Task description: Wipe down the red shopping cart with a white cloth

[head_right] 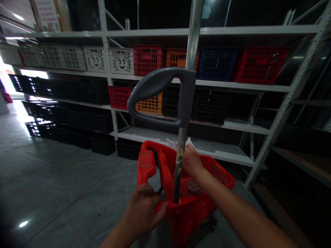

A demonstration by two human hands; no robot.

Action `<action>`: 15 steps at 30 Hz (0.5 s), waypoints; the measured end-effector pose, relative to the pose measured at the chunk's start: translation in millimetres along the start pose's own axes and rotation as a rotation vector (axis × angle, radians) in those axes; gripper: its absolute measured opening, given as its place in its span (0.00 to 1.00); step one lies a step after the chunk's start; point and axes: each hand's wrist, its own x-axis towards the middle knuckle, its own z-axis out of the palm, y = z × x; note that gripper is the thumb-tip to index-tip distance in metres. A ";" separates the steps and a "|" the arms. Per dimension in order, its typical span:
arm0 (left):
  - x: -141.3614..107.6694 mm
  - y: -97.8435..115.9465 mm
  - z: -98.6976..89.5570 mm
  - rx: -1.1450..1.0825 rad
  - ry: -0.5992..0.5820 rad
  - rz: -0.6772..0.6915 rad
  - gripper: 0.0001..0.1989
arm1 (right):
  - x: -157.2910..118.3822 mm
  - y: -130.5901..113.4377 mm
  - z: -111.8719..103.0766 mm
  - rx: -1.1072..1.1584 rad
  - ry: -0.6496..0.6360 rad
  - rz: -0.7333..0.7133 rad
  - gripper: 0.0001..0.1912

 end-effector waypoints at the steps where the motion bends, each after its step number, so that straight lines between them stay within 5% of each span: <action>1: -0.3 -0.1 0.8 -0.005 0.004 -0.002 0.15 | 5.0 -2.6 4.7 0.002 -0.030 -0.033 0.15; 6: -1.8 0.8 1.9 -0.030 0.004 -0.028 0.13 | -3.9 -5.2 30.6 0.373 -0.623 -0.140 0.08; 8: -3.2 1.5 1.9 -0.040 0.009 -0.027 0.12 | -13.2 -0.8 28.9 0.559 -0.767 -0.104 0.11; 11: -5.6 2.2 1.5 -0.051 0.046 -0.016 0.12 | -23.3 5.6 23.7 0.692 -0.834 -0.060 0.15; 15: -6.6 2.7 0.0 -0.045 0.054 -0.006 0.13 | -17.3 0.6 39.0 0.526 -0.652 0.002 0.10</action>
